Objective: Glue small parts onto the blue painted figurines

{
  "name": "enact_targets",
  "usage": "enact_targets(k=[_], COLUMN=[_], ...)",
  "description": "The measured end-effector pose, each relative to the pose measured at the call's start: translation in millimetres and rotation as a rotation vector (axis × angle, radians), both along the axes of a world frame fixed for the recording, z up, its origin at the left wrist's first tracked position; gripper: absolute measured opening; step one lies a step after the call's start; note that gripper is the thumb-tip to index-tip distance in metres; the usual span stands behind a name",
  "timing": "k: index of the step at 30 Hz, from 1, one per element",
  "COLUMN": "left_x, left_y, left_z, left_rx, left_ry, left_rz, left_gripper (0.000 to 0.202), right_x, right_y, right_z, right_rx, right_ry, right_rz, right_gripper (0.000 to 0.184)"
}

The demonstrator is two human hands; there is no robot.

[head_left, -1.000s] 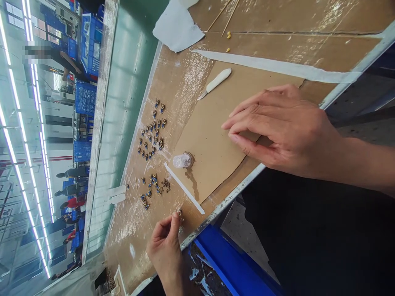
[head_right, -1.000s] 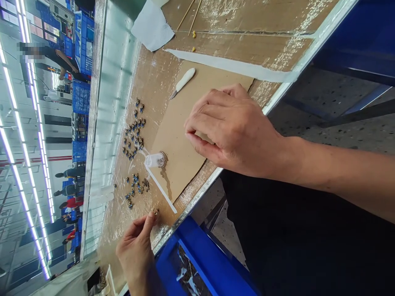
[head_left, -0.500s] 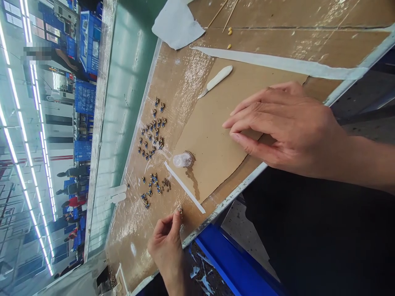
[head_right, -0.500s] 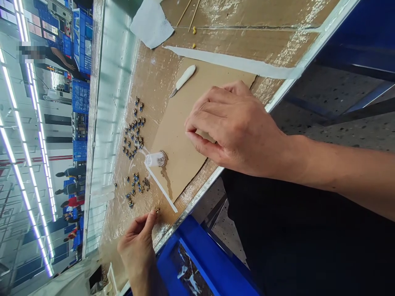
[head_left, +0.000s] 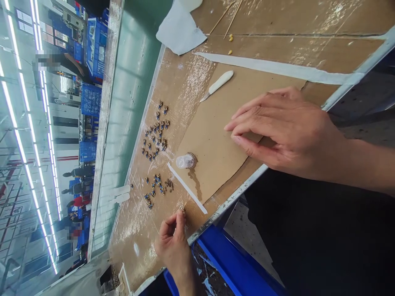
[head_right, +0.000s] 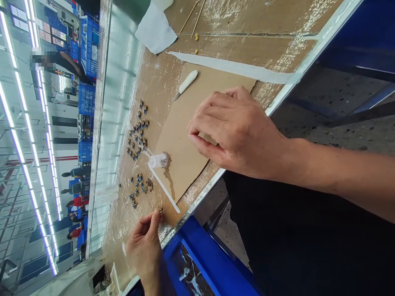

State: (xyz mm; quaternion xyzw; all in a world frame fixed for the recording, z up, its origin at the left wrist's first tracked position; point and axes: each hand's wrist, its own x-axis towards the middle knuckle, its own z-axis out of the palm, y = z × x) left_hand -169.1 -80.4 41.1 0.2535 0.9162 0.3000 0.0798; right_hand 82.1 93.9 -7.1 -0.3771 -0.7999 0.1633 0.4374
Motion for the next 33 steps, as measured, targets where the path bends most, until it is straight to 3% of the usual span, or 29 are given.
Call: enact_targets(k=[5,18,21,24,28,31,33], left_x=[-2,-3,3,14,25,36,48], left_y=[-2,5,3,-4,-18,-24,-24], left_z=[-2.7,5.8,6.0,3.8,-3.6,-6.5,-4.9], left_rx=[0.042,-0.079,-0.029,0.193,0.568,0.682,0.717], left_ry=[-0.053,0.052,0.029,-0.056,-0.415,-0.686,-0.828], left_rz=[-0.01,-0.044,-0.043,0.028,0.088,-0.007,-0.064], left_gripper=[0.03,0.03,0.03,0.03,0.03,0.025,0.021], right_x=[-1,-2,-2,-2,-13,-29,-40], right_y=[1,0,1,2,-11,-36,-53], right_z=[-2.7,-3.6,-4.0,-4.4,1.6,9.6,14.6], right_rx=[0.003,0.015,0.012,0.049,0.086,-0.035,-0.112], right_ry=[0.014,0.049,0.062,0.125,0.293,0.43,0.462], right_rz=[0.008,0.004,0.007,0.036,0.238,0.534,0.657], right_gripper=[0.013,0.01,0.009,0.009,0.013,0.011,0.012])
